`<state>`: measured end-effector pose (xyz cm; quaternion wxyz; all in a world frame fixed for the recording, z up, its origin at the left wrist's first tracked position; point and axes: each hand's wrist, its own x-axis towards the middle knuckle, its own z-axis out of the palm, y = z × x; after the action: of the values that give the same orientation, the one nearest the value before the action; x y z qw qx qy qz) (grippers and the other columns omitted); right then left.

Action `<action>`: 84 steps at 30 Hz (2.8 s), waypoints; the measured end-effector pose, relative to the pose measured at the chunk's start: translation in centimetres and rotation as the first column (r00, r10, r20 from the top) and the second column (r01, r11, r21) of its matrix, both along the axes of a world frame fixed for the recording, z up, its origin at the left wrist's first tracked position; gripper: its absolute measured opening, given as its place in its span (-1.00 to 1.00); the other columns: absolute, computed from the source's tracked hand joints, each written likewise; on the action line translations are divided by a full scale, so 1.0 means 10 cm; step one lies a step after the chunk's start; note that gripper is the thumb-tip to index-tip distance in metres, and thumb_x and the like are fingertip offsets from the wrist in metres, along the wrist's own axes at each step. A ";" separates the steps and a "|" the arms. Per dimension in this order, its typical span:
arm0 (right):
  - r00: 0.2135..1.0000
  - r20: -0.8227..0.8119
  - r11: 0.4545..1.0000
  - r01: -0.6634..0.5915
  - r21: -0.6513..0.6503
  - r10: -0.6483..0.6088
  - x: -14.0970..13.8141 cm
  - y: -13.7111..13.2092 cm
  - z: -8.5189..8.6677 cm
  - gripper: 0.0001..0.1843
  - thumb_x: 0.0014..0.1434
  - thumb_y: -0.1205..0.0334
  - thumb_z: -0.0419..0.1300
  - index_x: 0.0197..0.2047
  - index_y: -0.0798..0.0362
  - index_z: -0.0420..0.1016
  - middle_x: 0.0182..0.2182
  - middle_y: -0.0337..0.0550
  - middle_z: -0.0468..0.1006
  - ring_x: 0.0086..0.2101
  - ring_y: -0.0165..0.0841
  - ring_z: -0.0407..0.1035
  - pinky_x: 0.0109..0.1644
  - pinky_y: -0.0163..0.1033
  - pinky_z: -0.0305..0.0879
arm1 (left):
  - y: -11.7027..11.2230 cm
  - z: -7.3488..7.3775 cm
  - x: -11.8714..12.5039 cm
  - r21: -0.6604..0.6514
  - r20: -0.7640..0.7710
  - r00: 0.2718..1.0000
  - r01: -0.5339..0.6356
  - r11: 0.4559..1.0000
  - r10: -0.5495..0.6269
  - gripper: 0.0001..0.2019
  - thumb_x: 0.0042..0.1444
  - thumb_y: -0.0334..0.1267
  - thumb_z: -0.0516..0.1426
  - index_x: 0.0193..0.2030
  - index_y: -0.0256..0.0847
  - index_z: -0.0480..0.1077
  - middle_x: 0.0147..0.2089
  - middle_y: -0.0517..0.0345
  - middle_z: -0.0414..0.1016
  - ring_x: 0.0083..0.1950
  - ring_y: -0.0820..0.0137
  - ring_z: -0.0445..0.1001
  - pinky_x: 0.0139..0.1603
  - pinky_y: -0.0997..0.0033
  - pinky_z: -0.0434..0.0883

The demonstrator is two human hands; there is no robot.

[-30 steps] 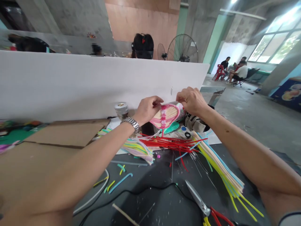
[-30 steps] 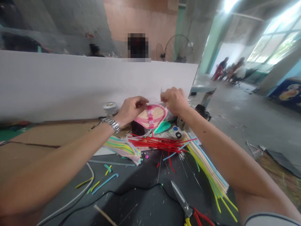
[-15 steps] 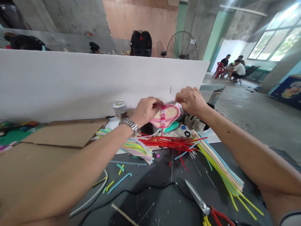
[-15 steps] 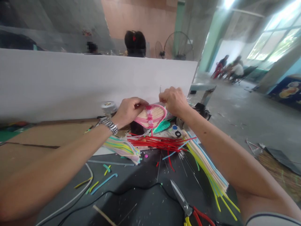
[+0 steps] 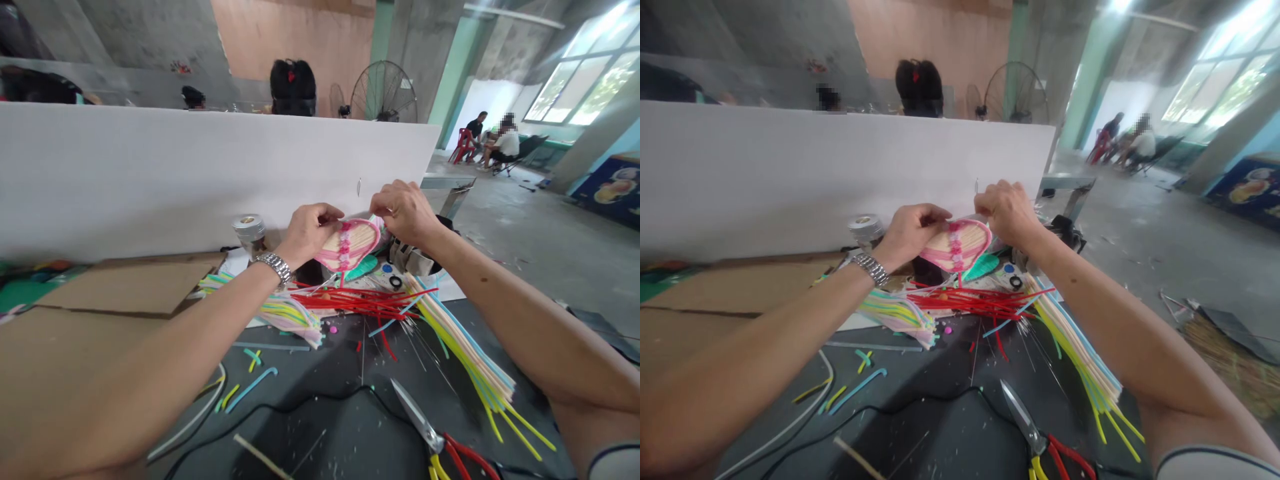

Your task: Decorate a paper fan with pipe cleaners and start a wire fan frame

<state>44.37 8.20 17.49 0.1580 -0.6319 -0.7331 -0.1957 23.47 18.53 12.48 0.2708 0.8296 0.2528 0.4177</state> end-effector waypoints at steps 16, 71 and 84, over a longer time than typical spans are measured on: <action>1.000 0.018 1.000 -0.005 0.000 0.005 0.01 0.02 -0.02 -0.76 0.22 0.48 0.10 -0.31 0.03 0.55 -0.28 -0.07 0.59 -0.16 -0.19 0.30 -0.13 -0.09 -0.07 | 0.00 0.00 -0.03 0.156 -0.050 0.999 -0.009 0.988 0.017 -0.85 0.15 -0.33 0.24 -0.19 -0.16 0.66 -0.27 0.08 0.72 -0.29 0.36 0.61 -0.22 0.35 0.48; 0.996 0.064 0.996 -0.064 0.067 0.060 -0.12 -0.11 -0.15 -0.74 0.43 0.29 0.00 -0.20 -0.01 0.51 -0.20 -0.05 0.46 -0.08 -0.12 0.25 0.01 -0.01 0.06 | -0.09 -0.11 -0.03 0.033 0.093 0.991 -0.097 0.995 0.094 -0.97 0.07 -0.35 0.29 -0.36 -0.14 0.57 -0.37 0.17 0.64 -0.36 0.42 0.50 -0.34 0.40 0.44; 0.985 -0.169 0.999 -0.042 0.008 0.043 -0.08 0.04 -0.16 -0.75 0.22 0.41 0.06 -0.24 0.02 0.56 -0.26 -0.09 0.52 -0.24 -0.27 0.32 -0.16 -0.16 0.14 | -0.09 -0.13 -0.10 0.392 -0.018 0.995 -0.086 0.916 0.101 -0.83 0.19 -0.38 0.14 -0.29 -0.15 0.58 -0.23 0.07 0.66 -0.18 0.30 0.57 -0.06 0.27 0.48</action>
<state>43.62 8.64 15.89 0.2251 -0.6301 -0.7300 -0.1393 22.46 17.65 11.16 0.0746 0.8617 0.2088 0.4565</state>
